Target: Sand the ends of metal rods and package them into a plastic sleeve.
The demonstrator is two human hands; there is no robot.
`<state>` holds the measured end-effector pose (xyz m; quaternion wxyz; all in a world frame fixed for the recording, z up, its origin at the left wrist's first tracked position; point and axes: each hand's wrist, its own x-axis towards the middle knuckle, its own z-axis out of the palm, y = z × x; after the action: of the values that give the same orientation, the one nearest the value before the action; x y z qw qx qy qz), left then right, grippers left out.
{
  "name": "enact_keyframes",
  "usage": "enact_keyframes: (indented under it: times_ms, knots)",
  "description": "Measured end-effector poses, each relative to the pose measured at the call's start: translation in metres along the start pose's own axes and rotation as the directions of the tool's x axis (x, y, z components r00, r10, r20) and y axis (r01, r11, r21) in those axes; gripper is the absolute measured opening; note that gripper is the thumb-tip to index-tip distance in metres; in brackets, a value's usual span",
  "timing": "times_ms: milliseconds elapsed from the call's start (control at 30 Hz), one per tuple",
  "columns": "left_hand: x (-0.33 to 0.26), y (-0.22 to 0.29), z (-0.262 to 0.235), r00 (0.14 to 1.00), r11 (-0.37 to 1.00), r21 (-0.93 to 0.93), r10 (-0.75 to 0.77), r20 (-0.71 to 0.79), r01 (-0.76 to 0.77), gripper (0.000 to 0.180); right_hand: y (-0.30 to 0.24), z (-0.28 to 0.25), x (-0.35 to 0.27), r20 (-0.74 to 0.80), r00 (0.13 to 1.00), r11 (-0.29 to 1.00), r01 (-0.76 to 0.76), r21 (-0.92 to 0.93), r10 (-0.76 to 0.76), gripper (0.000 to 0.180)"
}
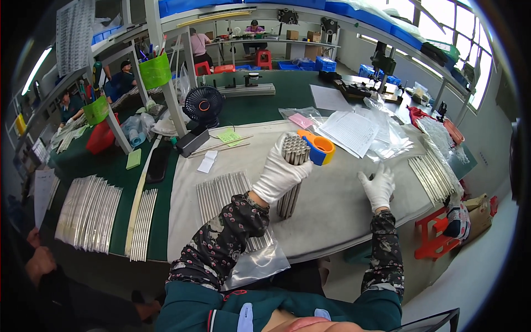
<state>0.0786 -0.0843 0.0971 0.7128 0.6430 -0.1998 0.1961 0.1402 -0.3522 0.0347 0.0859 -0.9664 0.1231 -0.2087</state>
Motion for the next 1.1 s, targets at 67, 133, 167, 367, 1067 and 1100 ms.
enact_keyframes:
  times_ms: [67, 133, 167, 367, 1067, 1100]
  knots:
    - [-0.001, 0.002, -0.003, 1.0, 1.0, 0.011, 0.011, -0.007, -0.011, 0.027, 0.017, 0.005, -0.009, 0.017, 0.994, 0.992, -0.111, -0.052, 0.112, 0.085]
    - [-0.002, 0.002, -0.003, 1.0, 1.0, 0.019, 0.019, -0.011, -0.019, 0.027, 0.032, 0.015, -0.017, 0.137, 0.964, 0.97, -0.214, -0.113, 0.228, 0.081]
    - [-0.002, 0.0, -0.003, 1.0, 1.0, 0.02, 0.016, -0.011, -0.016, 0.027, 0.037, 0.022, -0.023, 0.05, 0.99, 0.978, -0.119, -0.172, 0.129, 0.071]
    - [0.007, -0.006, 0.024, 0.999, 0.999, -0.045, 0.025, 0.033, -0.024, 0.029, 0.043, 0.004, 0.012, -0.385, 0.915, 0.934, 0.234, 0.269, -0.119, 0.035]
    - [0.019, -0.057, 0.022, 0.755, 0.459, 0.662, 0.603, 0.258, -0.592, 0.028, -0.147, -0.13, -0.073, -0.449, 0.499, 0.35, 0.858, 0.376, -0.741, 0.03]
    - [0.015, -0.04, 0.012, 0.86, 0.585, 0.65, 0.451, 0.237, -0.485, 0.031, -0.146, -0.118, -0.048, -0.378, 0.627, 0.487, 0.773, 0.406, -0.681, 0.032]
